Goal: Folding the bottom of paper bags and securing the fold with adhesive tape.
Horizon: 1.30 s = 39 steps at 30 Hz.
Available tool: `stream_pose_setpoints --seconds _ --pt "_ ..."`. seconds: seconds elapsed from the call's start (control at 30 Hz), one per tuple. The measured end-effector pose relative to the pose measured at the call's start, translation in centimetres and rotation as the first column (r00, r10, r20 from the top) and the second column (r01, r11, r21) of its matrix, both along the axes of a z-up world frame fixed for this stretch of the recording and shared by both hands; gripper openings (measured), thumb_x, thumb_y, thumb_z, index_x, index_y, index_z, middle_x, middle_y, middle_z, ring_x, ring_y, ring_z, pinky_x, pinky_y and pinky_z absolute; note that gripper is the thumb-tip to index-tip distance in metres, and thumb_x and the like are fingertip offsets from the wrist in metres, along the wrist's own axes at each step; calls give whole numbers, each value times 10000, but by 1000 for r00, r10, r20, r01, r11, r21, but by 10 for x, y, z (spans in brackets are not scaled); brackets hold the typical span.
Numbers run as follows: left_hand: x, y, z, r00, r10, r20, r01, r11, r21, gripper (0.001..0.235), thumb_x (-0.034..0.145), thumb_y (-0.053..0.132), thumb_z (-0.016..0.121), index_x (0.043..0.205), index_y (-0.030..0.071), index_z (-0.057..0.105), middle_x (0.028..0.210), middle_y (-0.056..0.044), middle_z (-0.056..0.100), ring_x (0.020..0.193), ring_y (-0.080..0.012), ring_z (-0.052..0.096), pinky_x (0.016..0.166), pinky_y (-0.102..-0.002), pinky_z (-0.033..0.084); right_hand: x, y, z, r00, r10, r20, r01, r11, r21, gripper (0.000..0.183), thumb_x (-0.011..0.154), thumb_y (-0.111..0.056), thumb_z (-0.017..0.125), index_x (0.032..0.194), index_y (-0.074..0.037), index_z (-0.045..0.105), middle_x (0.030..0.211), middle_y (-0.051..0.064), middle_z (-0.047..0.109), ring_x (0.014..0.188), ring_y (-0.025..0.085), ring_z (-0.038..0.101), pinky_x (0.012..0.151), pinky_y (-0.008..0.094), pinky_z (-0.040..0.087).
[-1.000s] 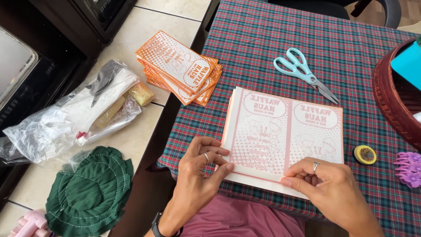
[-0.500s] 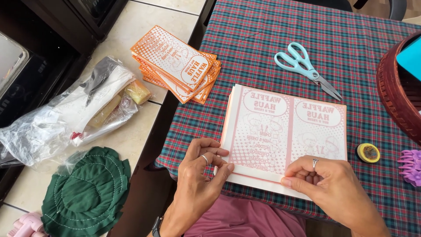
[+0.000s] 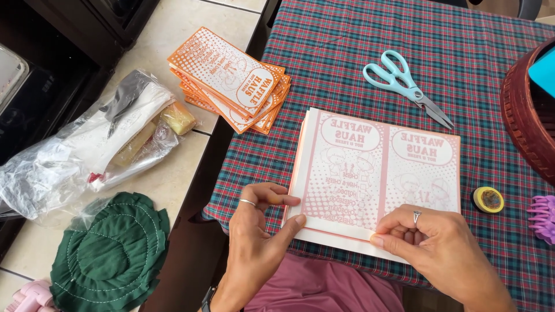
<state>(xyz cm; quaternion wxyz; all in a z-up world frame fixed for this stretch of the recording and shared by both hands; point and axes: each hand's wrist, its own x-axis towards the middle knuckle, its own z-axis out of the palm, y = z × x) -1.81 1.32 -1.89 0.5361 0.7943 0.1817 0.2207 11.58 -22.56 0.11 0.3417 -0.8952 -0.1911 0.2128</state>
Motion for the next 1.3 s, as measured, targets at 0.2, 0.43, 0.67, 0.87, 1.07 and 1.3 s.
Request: stream_pose_setpoints --seconds 0.2,0.43,0.67,0.87,1.07,1.3 --pt "1 -9 -9 972 -104 209 88 993 81 186 929 -2 681 939 168 756 1187 -119 530 1001 -213 672 895 -336 588 -1 2 3 999 31 18 -32 999 32 44 696 -147 947 711 -156 907 573 -42 717 531 70 557 493 235 461" --pt "-10 -19 -21 925 -331 185 126 729 673 145 1037 -16 528 1111 20 648 1260 -126 510 1104 -329 449 961 -499 390 -3 2 3 998 44 44 -46 998 48 49 705 -160 938 710 -156 889 590 -52 721 544 64 558 506 230 466" --pt "-20 -29 -17 921 -388 42 130 406 904 290 1049 -58 432 1239 -215 584 1186 -286 559 1054 -407 622 972 -536 575 -5 4 7 999 32 40 -33 999 33 63 712 -154 941 712 -148 878 618 -47 721 561 63 563 515 225 475" --pt "-26 -28 -8 947 -315 -70 115 125 986 430 1046 4 290 1379 -106 538 1136 -284 605 1091 -417 611 1049 -538 542 -6 3 7 1000 -6 23 6 1000 -5 71 710 -172 949 731 -157 884 607 -46 716 558 62 558 535 220 483" --pt "-25 -33 -17 941 -314 -126 194 195 961 498 1032 71 372 1515 48 492 1096 -201 557 1030 -399 588 1034 -606 501 -6 -14 6 953 177 247 -192 981 39 96 796 -240 823 838 -160 789 757 -69 803 645 78 699 620 249 547" --pt "-22 -41 -15 960 -267 -79 148 252 956 543 982 120 492 1518 203 528 1044 -167 571 1007 -424 569 996 -726 439 -1 -13 4 984 107 140 -115 992 54 86 754 -212 875 813 -156 847 688 -51 789 621 67 667 609 234 532"
